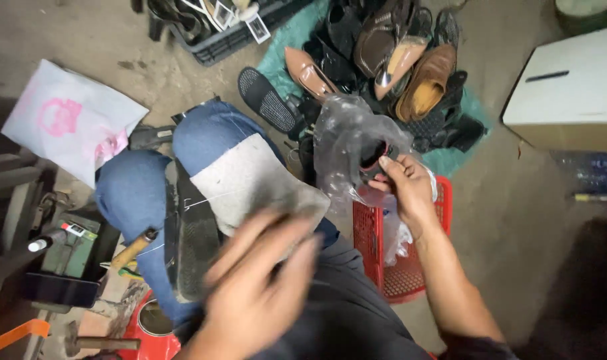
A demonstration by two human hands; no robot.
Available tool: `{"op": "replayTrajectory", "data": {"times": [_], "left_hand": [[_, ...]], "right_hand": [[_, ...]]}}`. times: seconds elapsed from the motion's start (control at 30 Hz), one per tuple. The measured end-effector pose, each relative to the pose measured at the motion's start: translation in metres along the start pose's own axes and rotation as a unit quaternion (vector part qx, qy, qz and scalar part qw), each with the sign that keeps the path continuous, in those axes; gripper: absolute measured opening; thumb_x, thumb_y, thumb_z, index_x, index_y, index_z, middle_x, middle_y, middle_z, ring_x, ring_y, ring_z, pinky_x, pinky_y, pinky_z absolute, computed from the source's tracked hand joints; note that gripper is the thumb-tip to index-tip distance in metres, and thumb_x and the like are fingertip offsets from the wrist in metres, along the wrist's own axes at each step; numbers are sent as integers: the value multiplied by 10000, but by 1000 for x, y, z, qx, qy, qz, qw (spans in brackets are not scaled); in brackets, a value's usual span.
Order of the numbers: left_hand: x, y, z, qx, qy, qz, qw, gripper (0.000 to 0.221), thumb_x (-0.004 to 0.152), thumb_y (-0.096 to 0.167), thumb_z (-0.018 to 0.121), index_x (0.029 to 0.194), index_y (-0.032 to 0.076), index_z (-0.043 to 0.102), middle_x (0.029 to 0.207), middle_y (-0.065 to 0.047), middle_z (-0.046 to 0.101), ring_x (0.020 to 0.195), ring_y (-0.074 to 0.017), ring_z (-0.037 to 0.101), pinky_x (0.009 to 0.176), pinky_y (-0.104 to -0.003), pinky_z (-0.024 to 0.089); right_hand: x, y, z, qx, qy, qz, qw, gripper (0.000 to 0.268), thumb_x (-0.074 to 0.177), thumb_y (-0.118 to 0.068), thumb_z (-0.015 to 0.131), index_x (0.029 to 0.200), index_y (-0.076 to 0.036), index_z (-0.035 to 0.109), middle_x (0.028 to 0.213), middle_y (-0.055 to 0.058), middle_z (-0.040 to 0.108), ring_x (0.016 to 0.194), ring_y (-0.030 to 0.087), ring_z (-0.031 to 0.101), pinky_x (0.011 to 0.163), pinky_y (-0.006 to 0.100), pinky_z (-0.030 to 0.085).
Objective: The person is performing various shoe repair tasks, including cleaning soles with a brush, stitching components, and inspecting finished work.
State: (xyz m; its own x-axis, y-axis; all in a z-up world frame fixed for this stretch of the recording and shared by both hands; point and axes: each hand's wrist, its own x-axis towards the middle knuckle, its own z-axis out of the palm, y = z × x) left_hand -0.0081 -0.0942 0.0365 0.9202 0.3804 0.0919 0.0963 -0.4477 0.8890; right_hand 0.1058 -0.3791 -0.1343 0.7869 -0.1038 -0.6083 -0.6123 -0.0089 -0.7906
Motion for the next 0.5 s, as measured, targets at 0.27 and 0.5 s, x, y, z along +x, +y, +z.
{"op": "replayTrajectory", "data": {"times": [0.27, 0.5], "left_hand": [[42, -47, 98, -166, -192, -121, 960, 675, 1033, 317, 552, 1585, 4, 320, 1510, -432, 374, 1352, -626, 395, 1098, -658, 353], [41, -63, 108, -301, -153, -194, 921, 521, 999, 185, 612, 1478, 25, 485, 1318, -419, 565, 1215, -561, 594, 996, -614, 494]], "right_hand": [[-55, -14, 35, -41, -40, -223, 973, 135, 975, -97, 722, 1056, -16, 649, 818, 35, 720, 758, 96, 702, 680, 286, 639], [-90, -52, 63, -139, -104, -264, 949, 135, 904, -87, 772, 1008, -35, 703, 713, 50, 635, 687, 101, 605, 573, 275, 556]]}}
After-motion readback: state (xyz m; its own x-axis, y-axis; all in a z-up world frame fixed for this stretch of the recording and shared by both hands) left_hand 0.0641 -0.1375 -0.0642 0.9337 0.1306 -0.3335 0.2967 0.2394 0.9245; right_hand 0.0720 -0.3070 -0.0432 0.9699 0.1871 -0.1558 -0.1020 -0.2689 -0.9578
